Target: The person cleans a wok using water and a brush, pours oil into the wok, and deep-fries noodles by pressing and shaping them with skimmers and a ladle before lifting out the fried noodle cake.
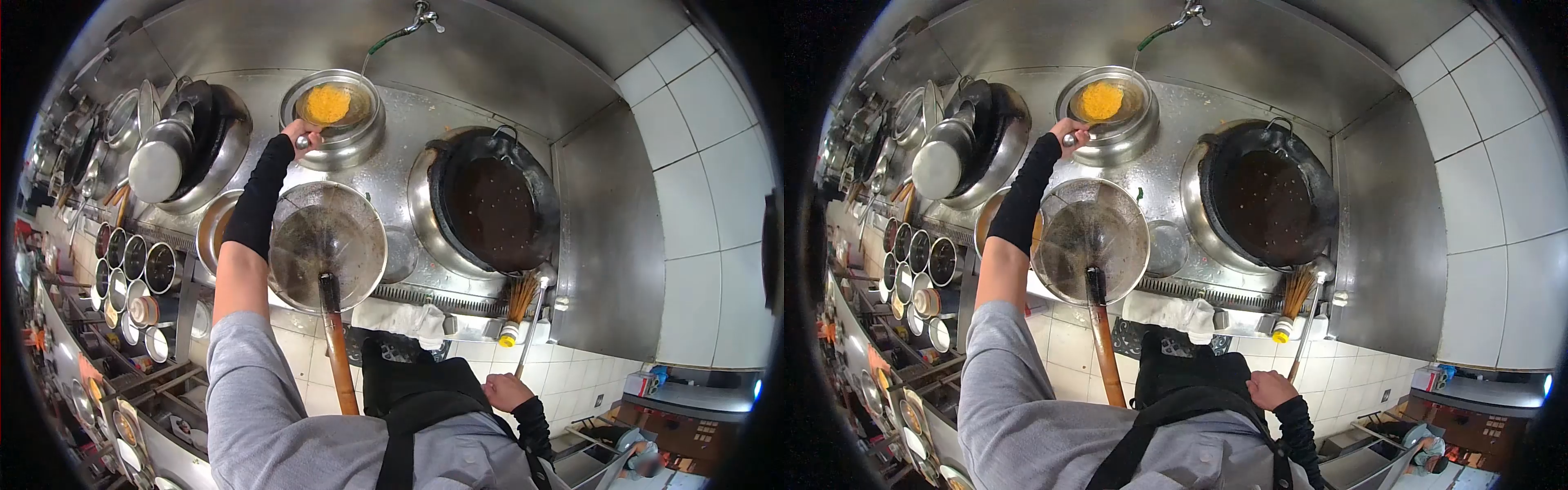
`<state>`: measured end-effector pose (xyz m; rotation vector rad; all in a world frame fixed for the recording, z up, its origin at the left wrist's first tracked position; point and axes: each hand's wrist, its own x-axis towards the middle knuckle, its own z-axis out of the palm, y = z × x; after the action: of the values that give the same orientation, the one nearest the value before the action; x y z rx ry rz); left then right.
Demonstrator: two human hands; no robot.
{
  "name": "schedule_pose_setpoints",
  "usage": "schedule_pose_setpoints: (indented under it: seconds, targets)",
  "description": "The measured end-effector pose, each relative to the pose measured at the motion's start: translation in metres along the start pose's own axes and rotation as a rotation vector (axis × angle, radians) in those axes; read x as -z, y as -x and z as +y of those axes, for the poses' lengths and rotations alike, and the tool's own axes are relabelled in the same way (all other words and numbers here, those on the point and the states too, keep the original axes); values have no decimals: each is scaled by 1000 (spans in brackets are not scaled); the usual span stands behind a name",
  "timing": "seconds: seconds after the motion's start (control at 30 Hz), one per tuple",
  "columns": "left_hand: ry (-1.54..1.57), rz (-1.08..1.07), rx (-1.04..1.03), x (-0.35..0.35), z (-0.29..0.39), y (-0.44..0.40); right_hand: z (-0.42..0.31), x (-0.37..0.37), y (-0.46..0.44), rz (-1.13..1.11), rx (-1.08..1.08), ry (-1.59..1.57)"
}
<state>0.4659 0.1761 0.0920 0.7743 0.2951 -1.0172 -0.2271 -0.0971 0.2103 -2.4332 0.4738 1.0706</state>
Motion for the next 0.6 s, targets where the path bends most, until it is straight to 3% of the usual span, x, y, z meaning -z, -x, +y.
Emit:
schedule_pose_setpoints:
  seconds: [0.03,0.13,0.27,0.3,0.4,0.43,0.5,0.57,0.6]
  targets:
    - [-184,-141,-70,19,2,-9,-1,1,-1,19,7,-11]
    - [26,-11,9,30,14,-13,-4,5,-4,6,-8,-9]
    - [-16,-3,-38,26,12,-11,1,0,-7,28,9,10]
    - [-181,-131,-108,27,8,-11,1,1,-7,31,4,20]
    - [127,-80,130,5,5,4,5,2,-4,22,2,15]
    - [142,-100,93,-10,-2,20,5,2,-5,18,9,5]
    - [-128,-187,-19,-11,-11,26,2,10,-5,-18,-13,4]
    - [309,-85,172,-26,-15,41,2,19,-3,-35,21,12]
    - [234,-142,113,-35,-22,50,4,22,-5,-33,26,28]
